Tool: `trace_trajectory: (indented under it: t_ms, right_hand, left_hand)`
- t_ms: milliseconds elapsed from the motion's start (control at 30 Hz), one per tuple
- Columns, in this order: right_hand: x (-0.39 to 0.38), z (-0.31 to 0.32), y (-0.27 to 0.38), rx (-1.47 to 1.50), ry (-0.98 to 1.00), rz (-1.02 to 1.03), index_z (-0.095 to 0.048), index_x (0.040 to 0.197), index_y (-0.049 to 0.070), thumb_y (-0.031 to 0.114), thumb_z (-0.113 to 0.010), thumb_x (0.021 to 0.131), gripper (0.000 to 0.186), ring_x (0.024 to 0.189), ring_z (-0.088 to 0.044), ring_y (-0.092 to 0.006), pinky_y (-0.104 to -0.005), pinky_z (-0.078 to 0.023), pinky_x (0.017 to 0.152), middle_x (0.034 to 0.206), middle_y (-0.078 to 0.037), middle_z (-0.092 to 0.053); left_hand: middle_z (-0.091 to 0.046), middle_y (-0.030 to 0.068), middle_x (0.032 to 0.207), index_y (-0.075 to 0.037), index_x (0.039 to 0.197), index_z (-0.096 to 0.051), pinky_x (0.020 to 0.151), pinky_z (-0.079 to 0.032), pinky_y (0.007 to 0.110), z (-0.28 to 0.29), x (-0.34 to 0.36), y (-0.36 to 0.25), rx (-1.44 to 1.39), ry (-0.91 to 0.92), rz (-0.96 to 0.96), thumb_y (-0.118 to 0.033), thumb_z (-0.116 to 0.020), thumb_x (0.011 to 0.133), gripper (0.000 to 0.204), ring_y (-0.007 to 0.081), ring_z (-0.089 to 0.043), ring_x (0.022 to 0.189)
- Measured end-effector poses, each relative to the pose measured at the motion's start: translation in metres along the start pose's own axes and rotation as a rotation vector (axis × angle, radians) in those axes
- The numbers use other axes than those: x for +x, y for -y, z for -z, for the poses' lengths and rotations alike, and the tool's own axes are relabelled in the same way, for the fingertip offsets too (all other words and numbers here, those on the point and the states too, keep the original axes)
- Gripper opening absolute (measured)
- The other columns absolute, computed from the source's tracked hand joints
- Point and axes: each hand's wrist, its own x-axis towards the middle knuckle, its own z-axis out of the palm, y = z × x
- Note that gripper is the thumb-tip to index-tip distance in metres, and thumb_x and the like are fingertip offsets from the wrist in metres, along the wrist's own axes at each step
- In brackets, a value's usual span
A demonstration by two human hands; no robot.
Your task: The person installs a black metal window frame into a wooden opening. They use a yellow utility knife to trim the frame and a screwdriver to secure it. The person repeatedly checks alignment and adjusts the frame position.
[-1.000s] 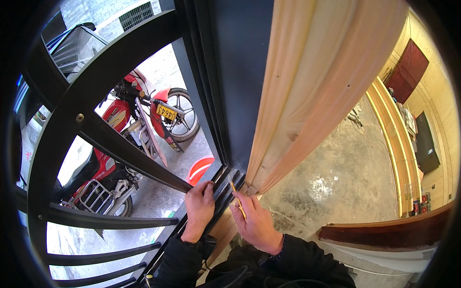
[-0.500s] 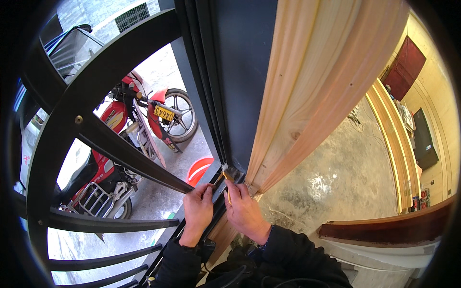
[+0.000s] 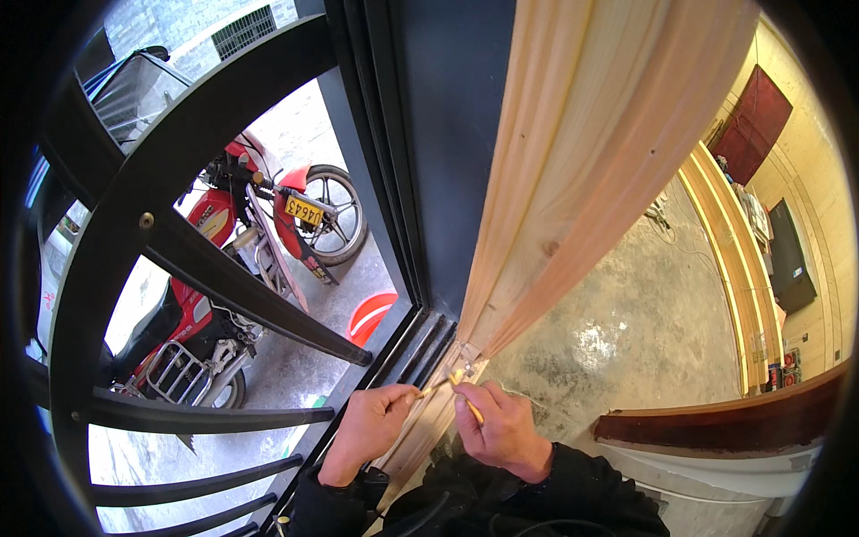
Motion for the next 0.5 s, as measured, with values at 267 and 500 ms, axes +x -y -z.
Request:
trace_trajectory:
  t_ms: [267,500]
  right_hand:
    - [-0.002,0.016,-0.012,-0.321,0.103,-0.127,-0.06,0.07,0.008,0.013,-0.064,0.089,0.021,0.051,-0.061,-0.0333,-0.0418,-0.048,0.046,0.064,-0.012,-0.061]
    - [-0.011,0.007,-0.013,-0.206,0.071,-0.106,-0.062,0.076,0.009,0.015,-0.066,0.091,0.017,0.052,-0.061,-0.0332,-0.0419,-0.048,0.047,0.067,-0.011,-0.062]
  left_hand:
    - [-0.065,0.0237,0.075,-0.004,0.103,-0.073,0.06,-0.052,0.044,-0.001,0.001,0.001,0.052,-0.155,-0.122,-0.016,-0.06,0.097,0.018,0.043,-0.067,0.069]
    - [-0.066,0.0235,0.074,-0.005,0.101,-0.072,0.06,-0.052,0.047,-0.009,0.013,0.007,0.188,-0.54,-0.174,-0.014,-0.061,0.098,0.015,0.0427,-0.068,0.07]
